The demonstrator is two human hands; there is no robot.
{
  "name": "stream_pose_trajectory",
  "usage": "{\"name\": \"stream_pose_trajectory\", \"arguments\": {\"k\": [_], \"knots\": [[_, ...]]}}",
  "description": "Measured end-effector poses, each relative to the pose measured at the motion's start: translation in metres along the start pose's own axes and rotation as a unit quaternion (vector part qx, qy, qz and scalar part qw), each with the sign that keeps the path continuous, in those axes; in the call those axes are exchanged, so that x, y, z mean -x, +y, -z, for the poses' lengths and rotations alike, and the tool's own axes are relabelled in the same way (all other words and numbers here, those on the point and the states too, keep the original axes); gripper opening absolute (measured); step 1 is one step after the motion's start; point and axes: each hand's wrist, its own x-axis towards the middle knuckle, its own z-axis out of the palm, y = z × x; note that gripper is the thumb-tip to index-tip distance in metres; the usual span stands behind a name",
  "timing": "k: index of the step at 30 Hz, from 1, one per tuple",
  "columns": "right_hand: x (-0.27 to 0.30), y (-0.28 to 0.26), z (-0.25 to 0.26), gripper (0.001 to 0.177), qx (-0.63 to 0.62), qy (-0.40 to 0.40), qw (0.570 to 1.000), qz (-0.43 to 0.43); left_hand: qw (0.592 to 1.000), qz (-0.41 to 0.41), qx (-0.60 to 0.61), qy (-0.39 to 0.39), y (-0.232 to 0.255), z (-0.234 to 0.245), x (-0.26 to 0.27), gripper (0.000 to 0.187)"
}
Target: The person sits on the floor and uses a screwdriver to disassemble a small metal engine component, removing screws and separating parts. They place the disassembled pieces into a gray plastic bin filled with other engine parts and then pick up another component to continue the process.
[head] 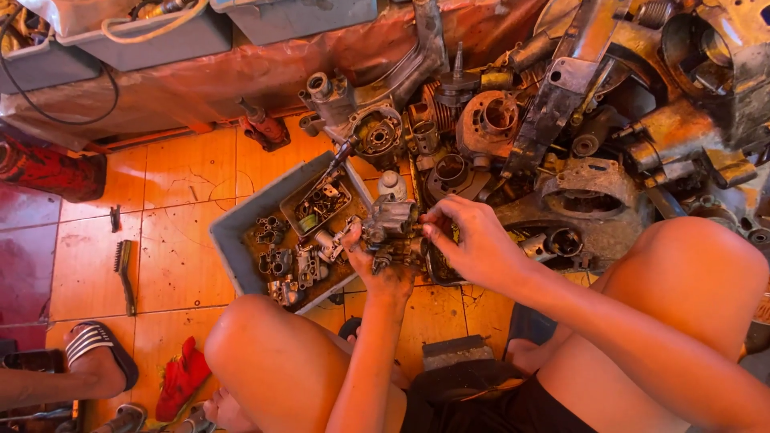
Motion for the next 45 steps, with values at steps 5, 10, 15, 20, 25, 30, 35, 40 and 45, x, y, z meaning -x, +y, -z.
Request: {"name": "stream_pose_trajectory", "arguments": {"k": [5,10,15,20,25,30,35,40,45], "knots": [[0.002,-0.011,0.004,0.005,-0.030,-0.020,0.999,-0.037,0.897,0.277,0.169,0.298,0.056,-0.065,-0.027,0.062],[0.000,0.002,0.003,0.010,-0.102,-0.029,0.992,-0.074,0.975,0.154,0.058,0.146,0.033,-0.035,-0.005,0.042],[-0.006,0.025,-0.003,0.015,-0.228,-0.025,0.956,-0.183,0.960,0.196,0.083,0.181,0.034,-0.037,-0.009,0.054],[-0.009,0.016,-0.003,0.020,-0.350,-0.078,0.893,-0.272,0.955,0.171,0.076,0.232,0.026,-0.030,-0.011,0.043],[-0.006,0.011,-0.008,0.020,-0.323,-0.134,0.890,-0.291,0.958,0.180,0.126,0.186,0.024,-0.037,-0.012,0.052],[-0.005,0.014,-0.016,0.017,-0.227,-0.167,0.913,-0.297,0.980,0.108,0.108,0.126,0.009,-0.019,-0.010,0.042],[-0.001,0.024,-0.024,0.014,0.119,-0.126,0.985,0.026,0.978,0.130,0.147,0.076,0.002,-0.006,-0.009,0.064],[0.006,0.036,-0.034,0.018,0.326,-0.135,0.914,0.200,0.955,0.159,0.055,0.246,0.005,-0.020,-0.009,0.044],[0.008,0.047,-0.040,0.022,0.407,-0.122,0.877,0.223,0.965,0.155,0.050,0.204,0.002,-0.021,-0.009,0.047]]}}
